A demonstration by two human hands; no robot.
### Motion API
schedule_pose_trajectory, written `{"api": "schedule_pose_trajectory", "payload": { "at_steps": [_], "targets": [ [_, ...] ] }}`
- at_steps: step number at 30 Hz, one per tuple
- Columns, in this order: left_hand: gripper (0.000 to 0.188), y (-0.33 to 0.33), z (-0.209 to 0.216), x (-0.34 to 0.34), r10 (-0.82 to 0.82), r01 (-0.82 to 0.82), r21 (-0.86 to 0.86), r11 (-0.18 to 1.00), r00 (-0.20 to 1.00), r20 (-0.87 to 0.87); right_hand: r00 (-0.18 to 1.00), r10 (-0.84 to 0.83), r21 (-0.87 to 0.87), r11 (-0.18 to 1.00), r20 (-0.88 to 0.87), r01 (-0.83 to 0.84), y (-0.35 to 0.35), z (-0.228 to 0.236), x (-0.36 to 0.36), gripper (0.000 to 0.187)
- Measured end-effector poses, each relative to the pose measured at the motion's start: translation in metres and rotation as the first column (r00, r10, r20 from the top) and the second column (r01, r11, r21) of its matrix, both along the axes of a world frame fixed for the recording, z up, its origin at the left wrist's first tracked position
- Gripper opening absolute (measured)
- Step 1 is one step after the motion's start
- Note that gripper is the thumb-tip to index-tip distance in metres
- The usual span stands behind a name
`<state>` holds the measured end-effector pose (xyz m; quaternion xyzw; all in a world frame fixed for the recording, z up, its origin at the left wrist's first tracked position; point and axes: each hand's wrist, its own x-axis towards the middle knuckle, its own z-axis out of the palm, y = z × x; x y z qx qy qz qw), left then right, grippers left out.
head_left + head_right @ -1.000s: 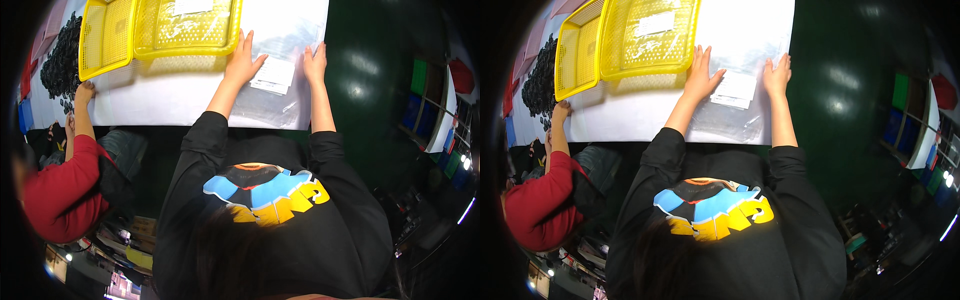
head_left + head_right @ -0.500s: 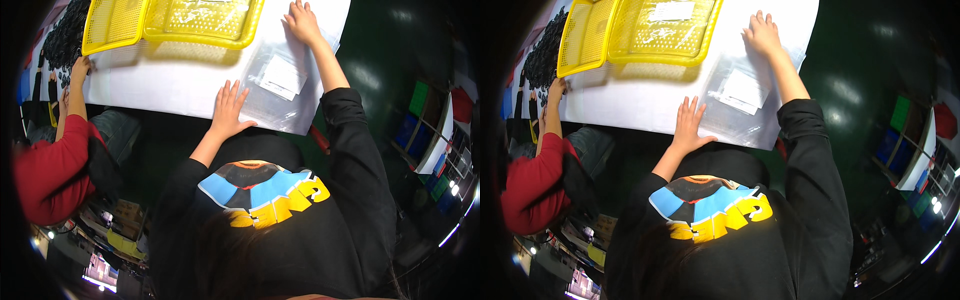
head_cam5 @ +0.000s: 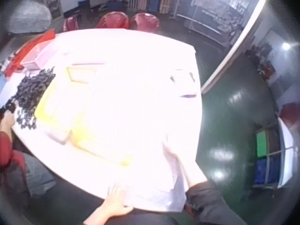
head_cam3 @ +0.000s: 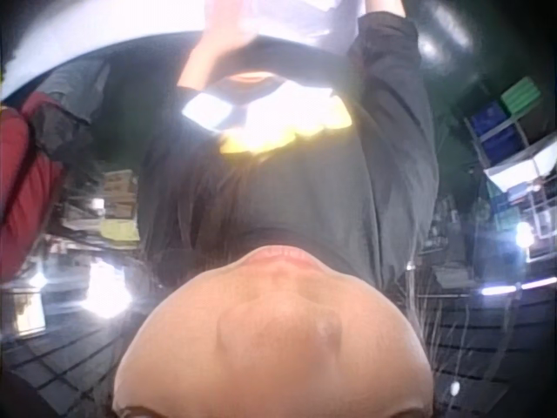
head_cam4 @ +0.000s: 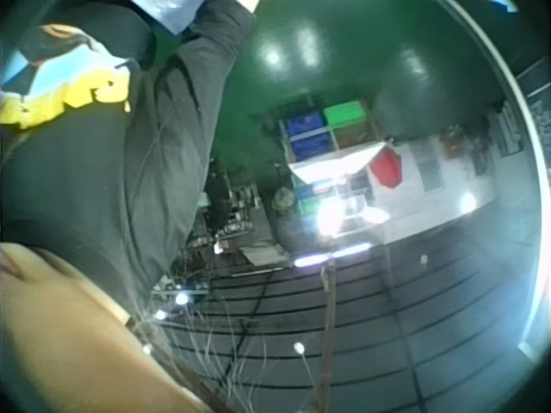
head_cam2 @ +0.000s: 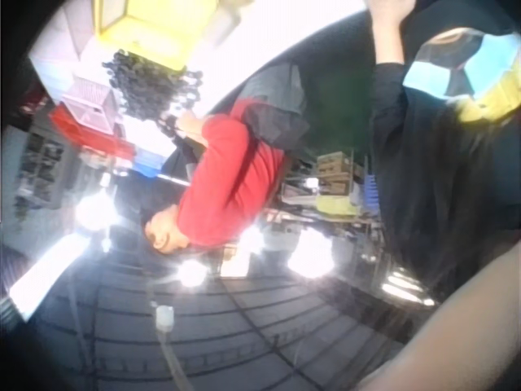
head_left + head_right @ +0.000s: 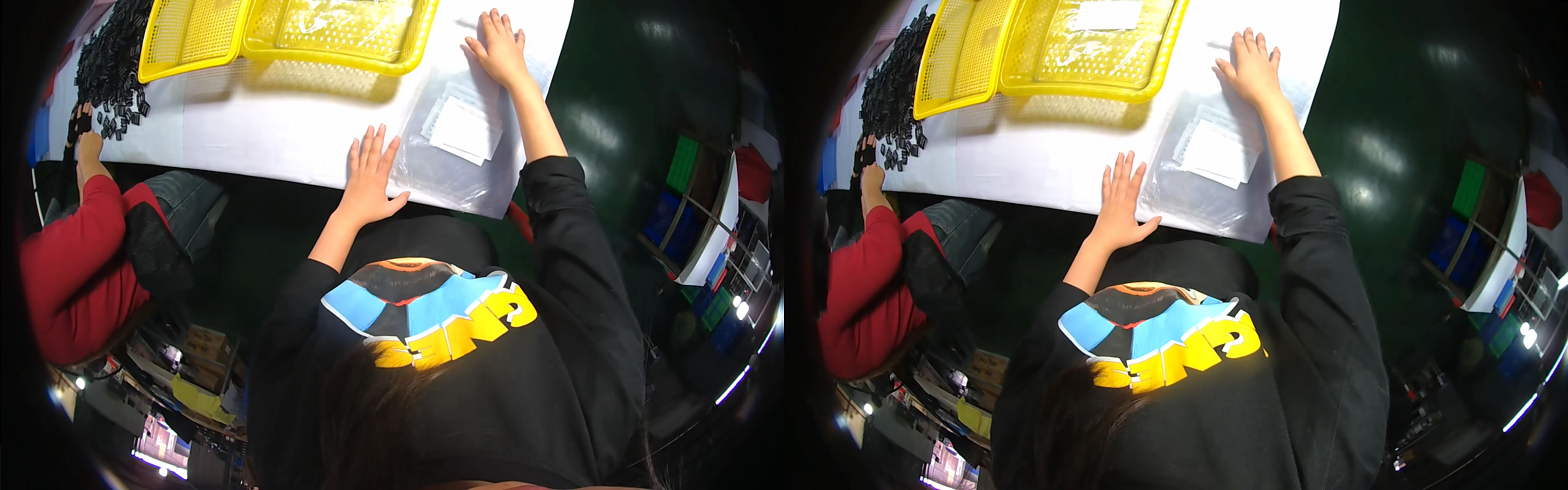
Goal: The person sorts small black plastic components on a white table, moving them from a pile into yellow mesh baskets. They also handle clear plastic bags and place them into a basket. Another person in a red shirt works alongside them, sorting similar components.
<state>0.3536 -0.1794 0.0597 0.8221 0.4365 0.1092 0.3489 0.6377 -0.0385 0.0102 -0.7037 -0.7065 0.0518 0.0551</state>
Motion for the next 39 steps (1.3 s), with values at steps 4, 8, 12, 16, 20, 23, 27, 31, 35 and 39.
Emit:
{"api": "schedule_pose_trajectory", "payload": {
  "at_steps": [4, 8, 12, 16, 20, 23, 27, 31, 35, 39],
  "targets": [
    [0.079, 0.002, -0.009, -0.007, 0.028, -0.033, 0.058, 0.998, 0.997, 0.078, 0.970, -0.180, 0.292, 0.931, -0.161, 0.221, -0.043, 0.028, 0.013, 0.060],
    [0.073, -0.001, -0.020, -0.010, -0.019, 0.015, 0.180, 0.984, 1.000, 0.022, 0.833, -0.281, 0.196, 0.890, -0.476, 0.412, -0.150, 0.038, 0.001, 0.065],
    [0.064, -0.008, -0.025, -0.010, 0.229, -0.231, 0.187, 0.955, 0.973, 0.030, 0.925, -0.248, -0.151, 0.966, -0.287, 0.212, -0.241, 0.042, -0.040, 0.094],
    [0.058, -0.010, -0.023, -0.006, 0.255, -0.249, 0.103, 0.963, 0.965, -0.054, 0.945, -0.222, -0.261, 0.952, -0.240, 0.158, -0.266, 0.034, -0.051, 0.109],
    [0.056, -0.018, -0.017, 0.004, 0.252, -0.251, 0.025, 0.968, 0.966, -0.057, 0.941, -0.180, -0.244, 0.964, -0.287, 0.110, -0.260, 0.033, -0.050, 0.110],
    [0.057, -0.019, -0.016, 0.005, 0.273, -0.274, 0.003, 0.962, 0.960, -0.058, 0.936, -0.176, -0.218, 0.970, -0.306, 0.111, -0.251, 0.028, -0.052, 0.109],
    [0.058, -0.017, -0.015, 0.005, 0.292, -0.297, -0.092, 0.950, 0.954, -0.065, 0.926, -0.230, -0.185, 0.966, -0.298, 0.181, -0.243, 0.018, -0.060, 0.108],
    [0.059, -0.010, -0.011, 0.006, 0.321, -0.323, -0.010, 0.946, 0.945, -0.061, 0.902, -0.227, -0.163, 0.970, -0.368, 0.178, -0.235, 0.030, -0.059, 0.107],
    [0.057, 0.007, -0.019, 0.004, 0.289, -0.291, 0.117, 0.950, 0.957, 0.034, 0.798, -0.320, -0.200, 0.947, -0.510, 0.251, -0.242, 0.048, -0.045, 0.105],
    [0.054, 0.021, -0.040, 0.007, 0.222, -0.245, 0.113, 0.963, 0.957, 0.185, 0.635, -0.454, -0.207, 0.881, -0.625, 0.426, -0.244, 0.025, -0.045, 0.085]
  ]
}}
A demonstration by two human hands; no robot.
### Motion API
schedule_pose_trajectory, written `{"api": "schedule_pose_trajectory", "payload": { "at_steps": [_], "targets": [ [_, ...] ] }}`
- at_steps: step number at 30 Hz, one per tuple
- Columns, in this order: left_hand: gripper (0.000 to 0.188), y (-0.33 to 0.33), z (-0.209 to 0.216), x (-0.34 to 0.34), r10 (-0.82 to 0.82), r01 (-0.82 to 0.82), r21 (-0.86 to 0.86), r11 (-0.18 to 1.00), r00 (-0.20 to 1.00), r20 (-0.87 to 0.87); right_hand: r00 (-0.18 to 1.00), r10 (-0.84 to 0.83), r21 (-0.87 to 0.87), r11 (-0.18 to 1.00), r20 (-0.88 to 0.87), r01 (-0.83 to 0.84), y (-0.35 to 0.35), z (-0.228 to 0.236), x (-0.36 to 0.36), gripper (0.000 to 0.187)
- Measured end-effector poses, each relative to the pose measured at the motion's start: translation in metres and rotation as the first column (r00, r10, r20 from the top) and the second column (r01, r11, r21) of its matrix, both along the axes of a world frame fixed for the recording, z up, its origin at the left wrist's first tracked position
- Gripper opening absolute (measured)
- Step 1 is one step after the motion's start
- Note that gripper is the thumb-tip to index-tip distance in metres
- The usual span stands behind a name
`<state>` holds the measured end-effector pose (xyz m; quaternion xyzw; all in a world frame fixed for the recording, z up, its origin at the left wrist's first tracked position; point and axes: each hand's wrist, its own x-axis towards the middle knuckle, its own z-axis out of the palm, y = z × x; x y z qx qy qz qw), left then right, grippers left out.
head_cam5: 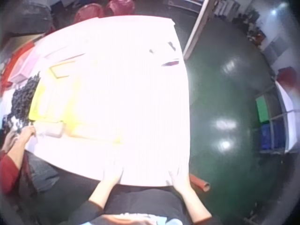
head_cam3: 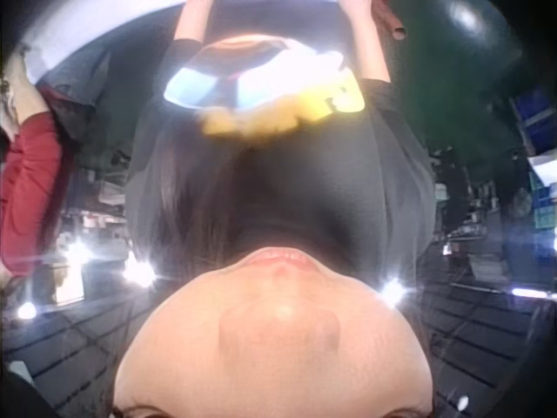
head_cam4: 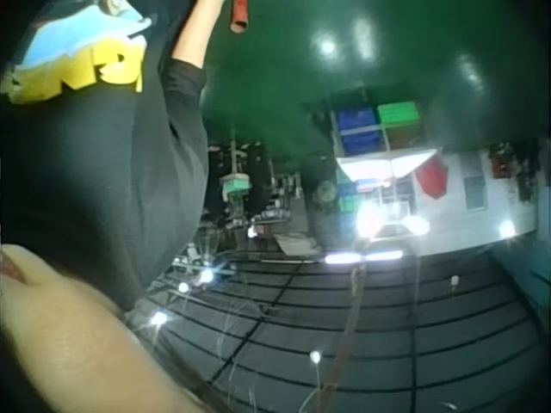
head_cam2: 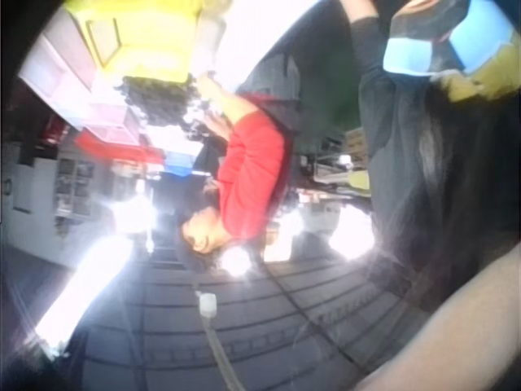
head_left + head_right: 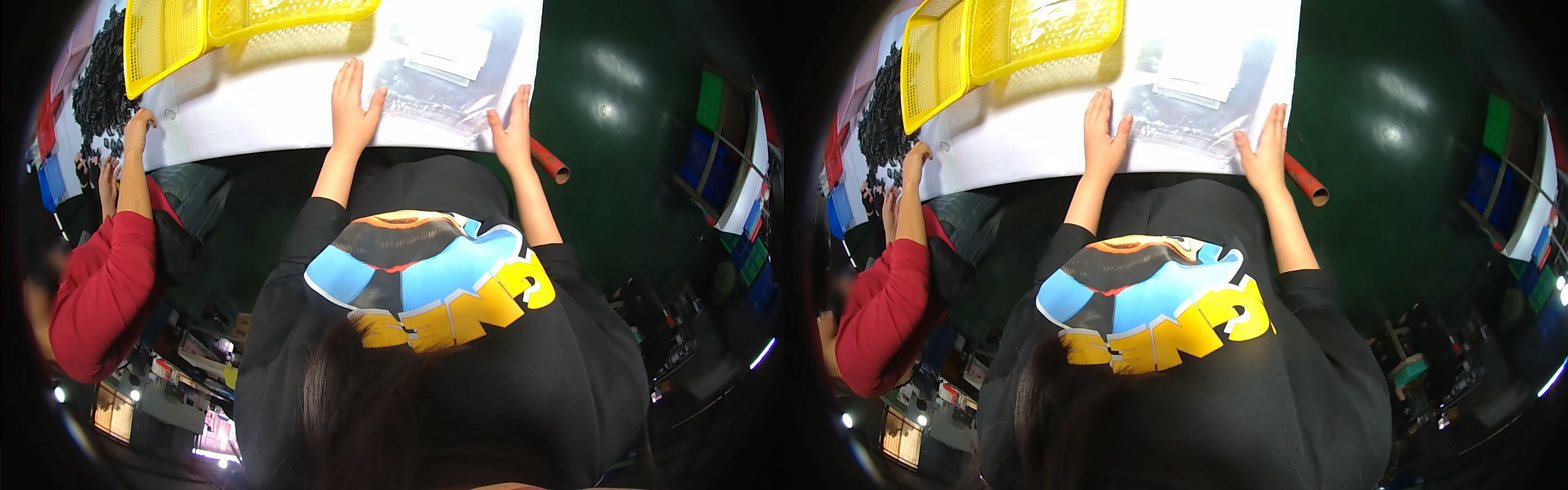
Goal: The person sorts small black plastic components on a white table, moving them from a pile into yellow mesh baskets. They also handle clear plastic bags and place them into a basket. Another person in a red shirt works alongside them, sorting similar components.
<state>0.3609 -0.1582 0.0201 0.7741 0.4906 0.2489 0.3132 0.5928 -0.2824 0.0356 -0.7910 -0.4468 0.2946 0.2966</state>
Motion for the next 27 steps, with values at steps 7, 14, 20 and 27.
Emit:
{"api": "schedule_pose_trajectory", "payload": {
  "at_steps": [7, 14, 20, 27],
  "targets": [
    [0.062, -0.012, 0.005, 0.011, -0.064, 0.081, -0.155, 0.985, 0.992, 0.110, 1.000, 0.011, -0.109, 0.994, -0.018, -0.013, 0.004, 0.013, -0.034, 0.072],
    [0.091, -0.040, 0.020, -0.012, -0.185, 0.194, 0.036, 0.980, 0.968, -0.168, 0.949, -0.065, 0.098, 0.995, 0.310, 0.036, 0.036, 0.019, 0.007, 0.060],
    [0.085, -0.051, -0.005, 0.005, -0.364, 0.393, 0.101, 0.914, 0.904, -0.225, 0.844, 0.161, 0.188, 0.938, 0.512, -0.293, 0.207, -0.012, 0.099, 0.049],
    [0.075, -0.043, -0.004, 0.005, -0.394, 0.417, 0.080, 0.905, 0.895, -0.208, 0.692, 0.332, -0.091, 0.928, 0.641, -0.361, 0.209, -0.023, 0.074, 0.047]
  ]
}}
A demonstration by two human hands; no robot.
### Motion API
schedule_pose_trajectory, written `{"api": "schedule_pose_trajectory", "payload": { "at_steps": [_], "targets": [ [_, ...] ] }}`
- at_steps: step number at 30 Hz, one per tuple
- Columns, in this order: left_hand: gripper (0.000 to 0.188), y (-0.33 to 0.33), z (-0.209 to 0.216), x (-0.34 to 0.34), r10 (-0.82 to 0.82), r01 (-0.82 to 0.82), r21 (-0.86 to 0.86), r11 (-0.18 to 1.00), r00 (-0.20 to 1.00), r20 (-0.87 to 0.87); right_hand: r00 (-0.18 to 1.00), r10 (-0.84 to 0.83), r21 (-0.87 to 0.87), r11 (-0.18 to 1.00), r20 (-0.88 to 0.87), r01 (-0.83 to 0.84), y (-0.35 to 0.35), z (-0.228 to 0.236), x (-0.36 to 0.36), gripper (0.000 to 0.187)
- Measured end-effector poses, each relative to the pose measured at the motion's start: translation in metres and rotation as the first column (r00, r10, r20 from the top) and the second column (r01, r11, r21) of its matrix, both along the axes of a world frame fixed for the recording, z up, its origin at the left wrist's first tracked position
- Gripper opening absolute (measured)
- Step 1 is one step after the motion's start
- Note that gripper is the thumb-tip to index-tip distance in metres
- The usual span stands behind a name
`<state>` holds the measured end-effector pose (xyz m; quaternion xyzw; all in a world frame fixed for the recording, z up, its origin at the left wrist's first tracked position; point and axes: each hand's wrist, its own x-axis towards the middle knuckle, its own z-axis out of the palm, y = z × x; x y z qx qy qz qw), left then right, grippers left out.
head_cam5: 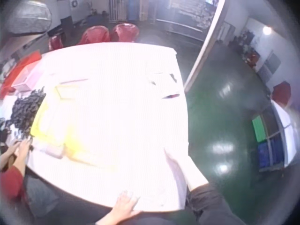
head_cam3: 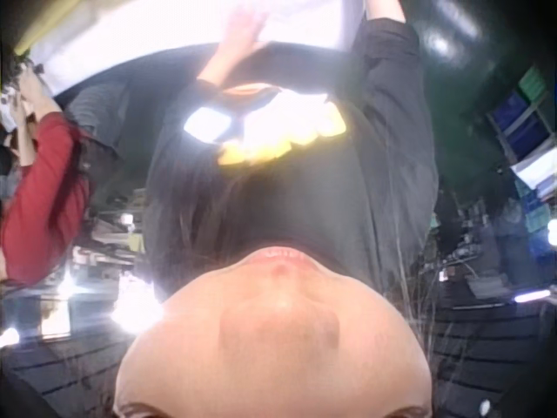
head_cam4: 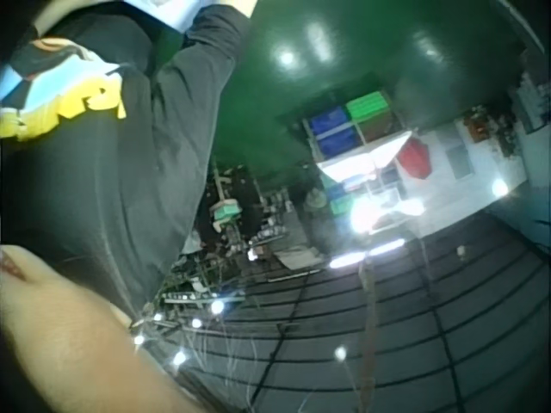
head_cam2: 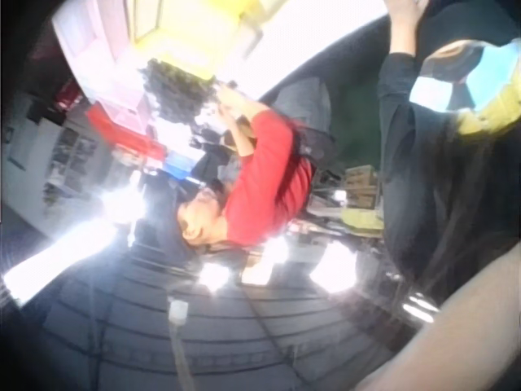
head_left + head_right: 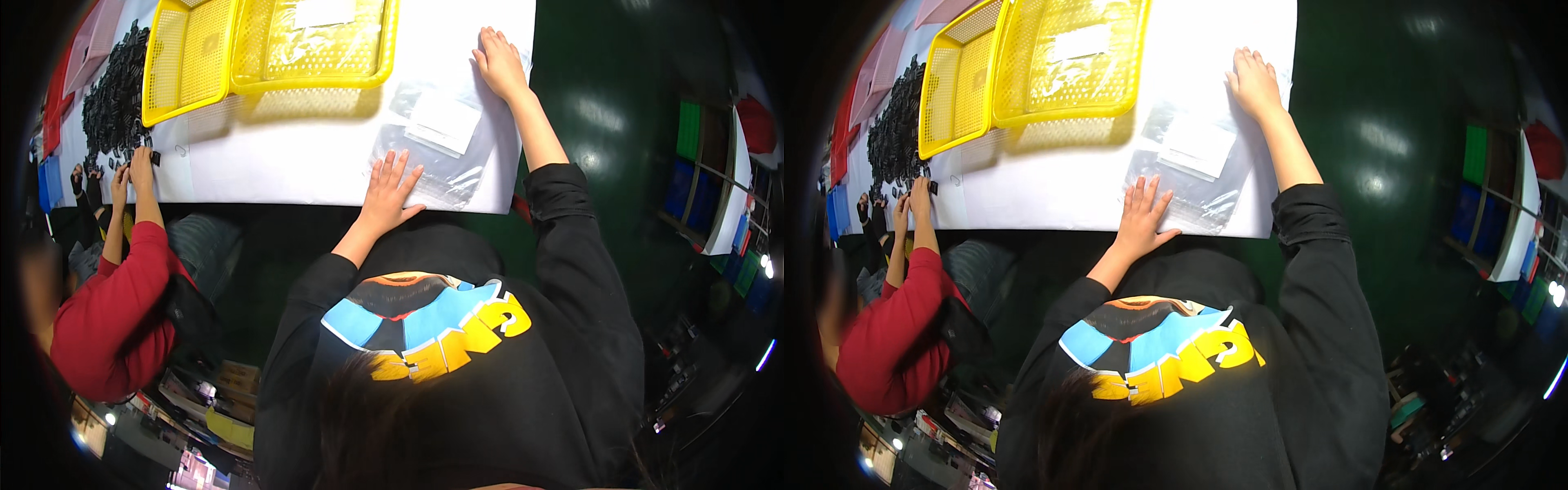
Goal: The person sorts small black plastic components on a white table, moving them from a pile into yellow mesh baskets. They also handle clear plastic bags and place them into a basket. Another person in a red shirt works alongside them, sorting similar components.
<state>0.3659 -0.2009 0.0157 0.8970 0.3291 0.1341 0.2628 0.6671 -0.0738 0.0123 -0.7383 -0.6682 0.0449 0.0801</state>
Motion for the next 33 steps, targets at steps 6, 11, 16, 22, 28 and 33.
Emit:
{"api": "schedule_pose_trajectory", "payload": {
  "at_steps": [6, 11, 16, 22, 28, 33],
  "targets": [
    [0.072, 0.000, -0.003, 0.013, 0.071, -0.076, 0.123, 0.990, 0.997, 0.038, 1.000, 0.008, -0.060, 0.998, -0.007, -0.009, -0.011, 0.010, -0.010, 0.051],
    [0.072, 0.001, 0.001, 0.019, 0.085, -0.085, 0.066, 0.994, 0.996, -0.006, 0.996, -0.046, 0.010, 0.999, 0.071, 0.045, -0.012, 0.009, -0.010, 0.059],
    [0.074, -0.002, 0.014, 0.009, 0.071, -0.072, -0.017, 0.997, 0.996, -0.046, 0.991, -0.134, -0.110, 0.985, 0.016, 0.135, -0.004, 0.008, 0.008, 0.063],
    [0.078, -0.002, 0.012, 0.009, 0.115, -0.116, -0.011, 0.993, 0.992, -0.060, 0.981, -0.188, 0.006, 0.982, 0.054, 0.188, -0.023, 0.042, -0.004, 0.065],
    [0.073, 0.026, 0.043, -0.008, 0.299, -0.292, -0.134, 0.947, 0.953, 0.038, 0.549, -0.677, -0.150, 0.686, -0.490, 0.712, -0.111, 0.080, -0.004, 0.046],
    [0.044, 0.078, 0.022, 0.001, 0.520, -0.512, -0.222, 0.830, 0.854, -0.028, 0.434, -0.809, -0.276, 0.556, -0.397, 0.784, -0.177, 0.009, -0.068, 0.046]
  ]
}}
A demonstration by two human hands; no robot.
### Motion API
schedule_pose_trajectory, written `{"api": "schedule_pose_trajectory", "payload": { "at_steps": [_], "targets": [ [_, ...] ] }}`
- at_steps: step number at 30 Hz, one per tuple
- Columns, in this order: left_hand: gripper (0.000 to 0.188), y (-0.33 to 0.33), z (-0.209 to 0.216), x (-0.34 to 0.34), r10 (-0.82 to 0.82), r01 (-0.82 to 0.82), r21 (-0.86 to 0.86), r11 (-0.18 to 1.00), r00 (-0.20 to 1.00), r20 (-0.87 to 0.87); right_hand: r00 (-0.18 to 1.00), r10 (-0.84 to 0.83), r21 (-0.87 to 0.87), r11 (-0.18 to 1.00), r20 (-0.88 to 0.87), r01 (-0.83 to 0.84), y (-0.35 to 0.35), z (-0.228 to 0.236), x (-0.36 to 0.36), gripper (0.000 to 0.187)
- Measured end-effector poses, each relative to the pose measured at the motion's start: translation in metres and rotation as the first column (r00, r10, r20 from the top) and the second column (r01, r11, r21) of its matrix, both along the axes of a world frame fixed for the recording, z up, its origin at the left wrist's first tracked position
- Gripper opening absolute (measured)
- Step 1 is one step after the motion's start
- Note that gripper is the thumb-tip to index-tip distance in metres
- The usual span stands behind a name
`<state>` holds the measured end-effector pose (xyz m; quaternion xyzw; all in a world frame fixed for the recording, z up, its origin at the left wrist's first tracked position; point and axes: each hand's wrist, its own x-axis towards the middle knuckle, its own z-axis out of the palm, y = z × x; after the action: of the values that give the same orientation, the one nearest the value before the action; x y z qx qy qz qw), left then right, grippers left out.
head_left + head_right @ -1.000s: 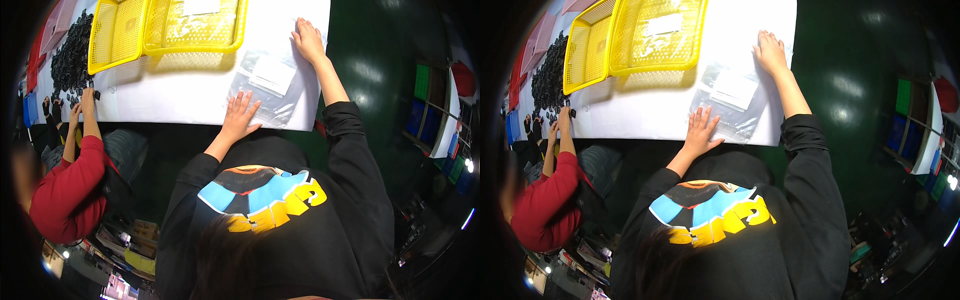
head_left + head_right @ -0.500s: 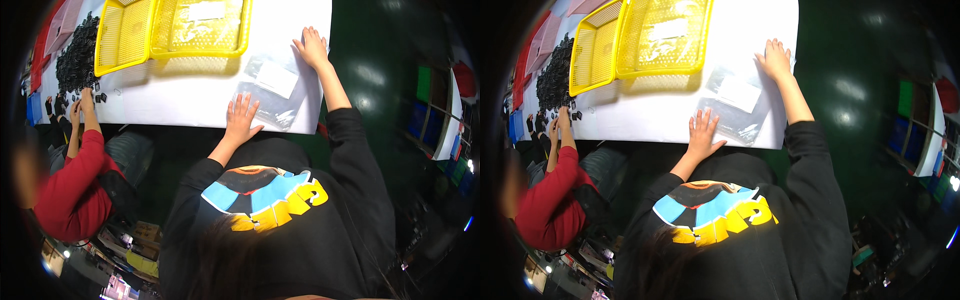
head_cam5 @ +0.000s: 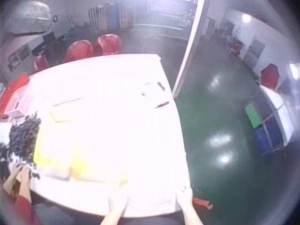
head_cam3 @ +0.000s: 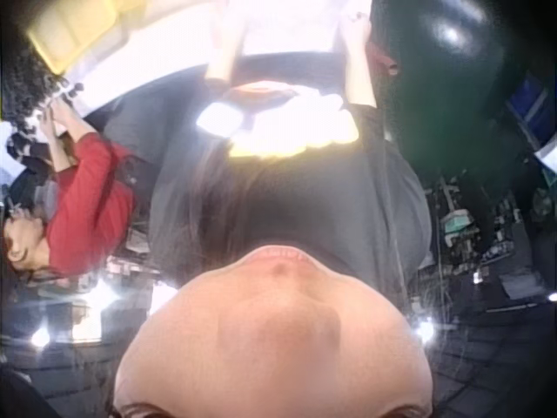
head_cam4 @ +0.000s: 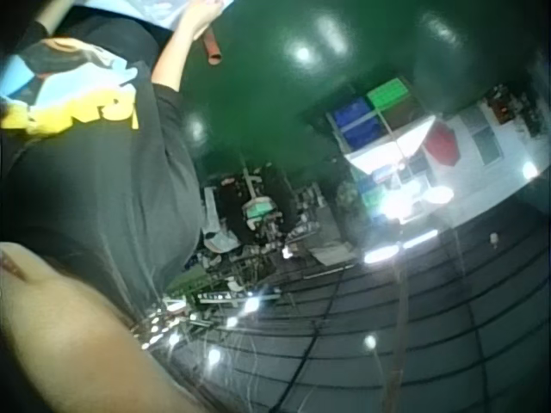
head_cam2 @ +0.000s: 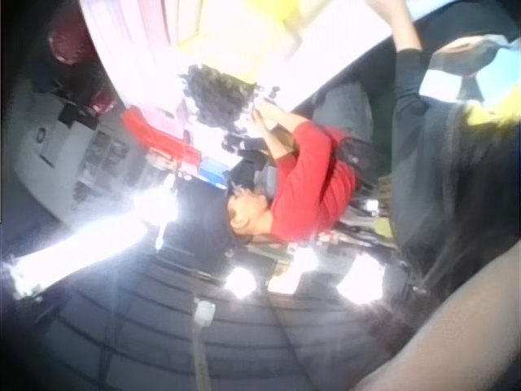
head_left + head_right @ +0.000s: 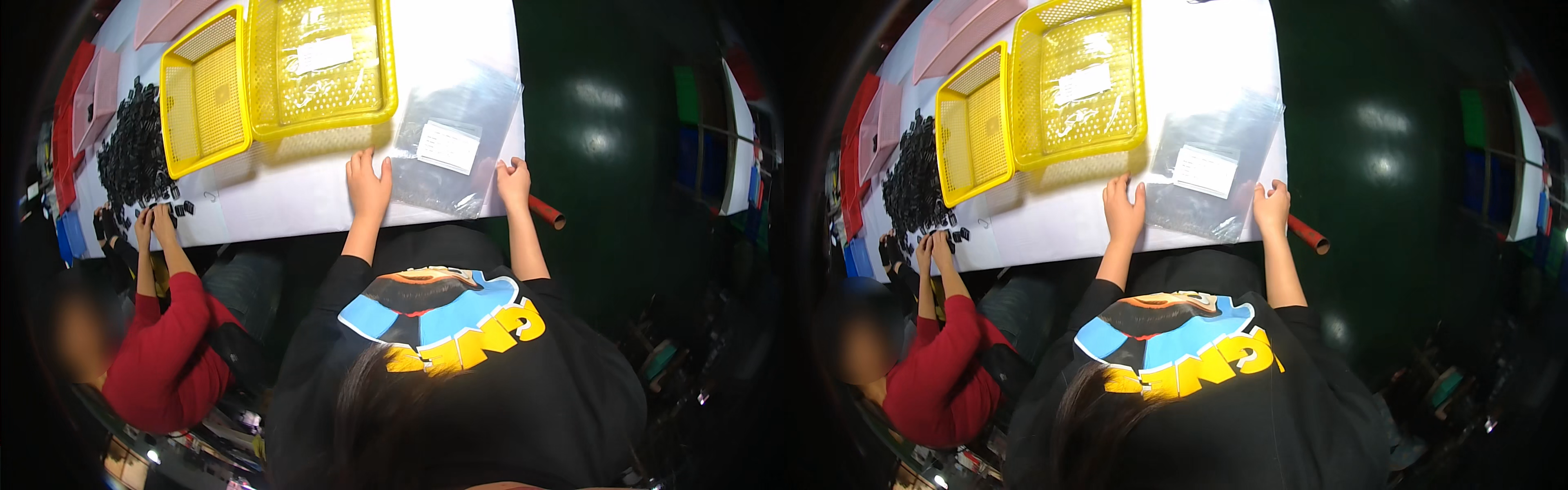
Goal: The person sorts small black plastic components on a white table, moving them from a pile into yellow mesh baskets. They also handle clear plastic bags and place them into a basket. Another person in a red shirt works alongside them, sorting similar components.
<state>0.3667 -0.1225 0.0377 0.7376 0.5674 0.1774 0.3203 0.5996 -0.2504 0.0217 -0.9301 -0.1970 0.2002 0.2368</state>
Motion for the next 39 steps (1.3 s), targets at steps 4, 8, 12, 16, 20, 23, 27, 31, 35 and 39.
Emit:
{"api": "schedule_pose_trajectory", "payload": {
  "at_steps": [4, 8, 12, 16, 20, 23, 27, 31, 35, 39],
  "targets": [
    [0.038, 0.019, 0.021, 0.025, -0.113, 0.092, -0.250, 0.964, 0.991, -0.071, 0.991, -0.085, -0.105, 0.992, -0.102, 0.074, 0.027, 0.027, -0.017, 0.047],
    [0.035, 0.027, 0.010, 0.031, -0.155, 0.111, -0.270, 0.956, 0.977, -0.144, 0.991, -0.084, -0.181, 0.981, -0.103, 0.065, 0.038, 0.020, -0.017, 0.044],
    [0.023, 0.043, 0.014, 0.032, -0.213, 0.149, -0.322, 0.935, 0.962, -0.172, 0.988, -0.022, -0.163, 0.987, -0.153, -0.003, 0.046, 0.027, -0.017, 0.040],
    [0.021, 0.039, 0.007, 0.031, -0.213, 0.162, -0.277, 0.947, 0.963, -0.167, 0.975, 0.086, 0.072, 0.992, 0.205, -0.102, 0.041, 0.016, -0.023, 0.037],
    [0.024, 0.040, 0.006, 0.022, -0.208, 0.159, -0.377, 0.913, 0.974, -0.094, 0.955, 0.275, 0.252, 0.938, -0.115, -0.239, 0.058, 0.077, -0.026, 0.015],
    [0.035, 0.029, 0.012, 0.007, -0.225, 0.243, -0.534, 0.810, 0.969, 0.100, 0.876, 0.479, 0.246, 0.858, -0.065, -0.451, 0.078, 0.148, -0.020, 0.009],
    [0.047, 0.024, 0.039, -0.011, 0.044, 0.482, -0.607, 0.632, 0.759, 0.649, 0.679, 0.733, 0.337, 0.648, -0.032, -0.683, 0.118, 0.252, -0.020, 0.009],
    [0.077, 0.062, 0.088, -0.009, 0.338, 0.561, -0.529, 0.636, 0.413, 0.845, 0.456, 0.890, 0.469, 0.392, 0.027, -0.792, 0.166, 0.320, -0.029, 0.018],
    [0.092, 0.125, 0.110, -0.017, 0.517, 0.621, -0.309, 0.720, -0.185, 0.836, 0.289, 0.910, 0.543, 0.088, 0.296, -0.835, 0.228, 0.321, -0.036, 0.017],
    [0.083, 0.190, 0.121, -0.041, 0.229, 0.359, -0.183, 0.915, -0.090, 0.969, 0.390, 0.891, 0.671, 0.145, 0.230, -0.727, 0.269, 0.267, -0.042, 0.017]
  ]
}}
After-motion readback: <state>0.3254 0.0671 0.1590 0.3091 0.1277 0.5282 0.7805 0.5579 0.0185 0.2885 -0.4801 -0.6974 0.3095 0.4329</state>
